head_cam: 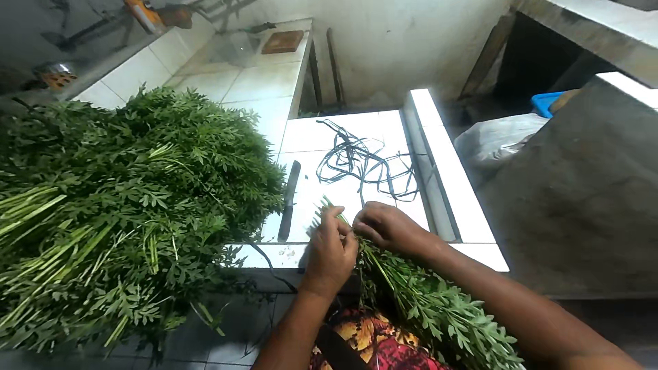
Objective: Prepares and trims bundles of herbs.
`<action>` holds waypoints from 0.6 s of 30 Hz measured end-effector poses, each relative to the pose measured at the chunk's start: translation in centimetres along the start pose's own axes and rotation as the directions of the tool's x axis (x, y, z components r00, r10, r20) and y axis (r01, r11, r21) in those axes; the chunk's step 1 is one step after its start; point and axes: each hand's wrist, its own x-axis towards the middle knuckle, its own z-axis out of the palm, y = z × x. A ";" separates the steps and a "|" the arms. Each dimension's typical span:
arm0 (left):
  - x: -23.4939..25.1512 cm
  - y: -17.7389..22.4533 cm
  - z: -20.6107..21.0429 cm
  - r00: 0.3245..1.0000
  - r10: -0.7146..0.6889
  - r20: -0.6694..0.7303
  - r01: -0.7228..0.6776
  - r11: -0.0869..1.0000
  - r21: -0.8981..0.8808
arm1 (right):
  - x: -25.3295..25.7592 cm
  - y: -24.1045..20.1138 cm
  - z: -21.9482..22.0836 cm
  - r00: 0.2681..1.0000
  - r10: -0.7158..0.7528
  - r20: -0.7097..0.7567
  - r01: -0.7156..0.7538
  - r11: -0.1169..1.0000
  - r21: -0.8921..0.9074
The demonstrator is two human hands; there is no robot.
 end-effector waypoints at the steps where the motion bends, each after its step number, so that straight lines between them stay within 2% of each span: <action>1: 0.0 -0.1 0.3 0.999 0.026 -0.024 -0.025 0.999 0.027 | 0.1 0.2 -0.1 0.999 0.036 0.037 -0.038 0.996 0.075; 4: 0.2 -0.5 0.7 0.993 0.109 -0.054 -0.104 0.992 0.076 | 0.4 0.7 -0.5 0.970 0.167 0.175 -0.220 0.910 0.352; 7: 0.3 -0.8 0.7 0.989 0.143 -0.030 -0.140 0.987 0.081 | 0.6 0.4 -1.3 0.915 0.280 0.291 -0.393 0.784 0.481; 11: 0.2 -0.6 0.8 0.992 0.121 0.030 -0.122 0.992 0.022 | 0.7 0.1 -1.4 0.894 0.327 0.307 -0.447 0.695 0.563; 18: 0.7 0.6 0.9 0.977 0.212 0.006 -0.197 0.900 0.389 | 0.6 -0.1 -1.6 0.888 0.338 0.311 -0.459 0.668 0.586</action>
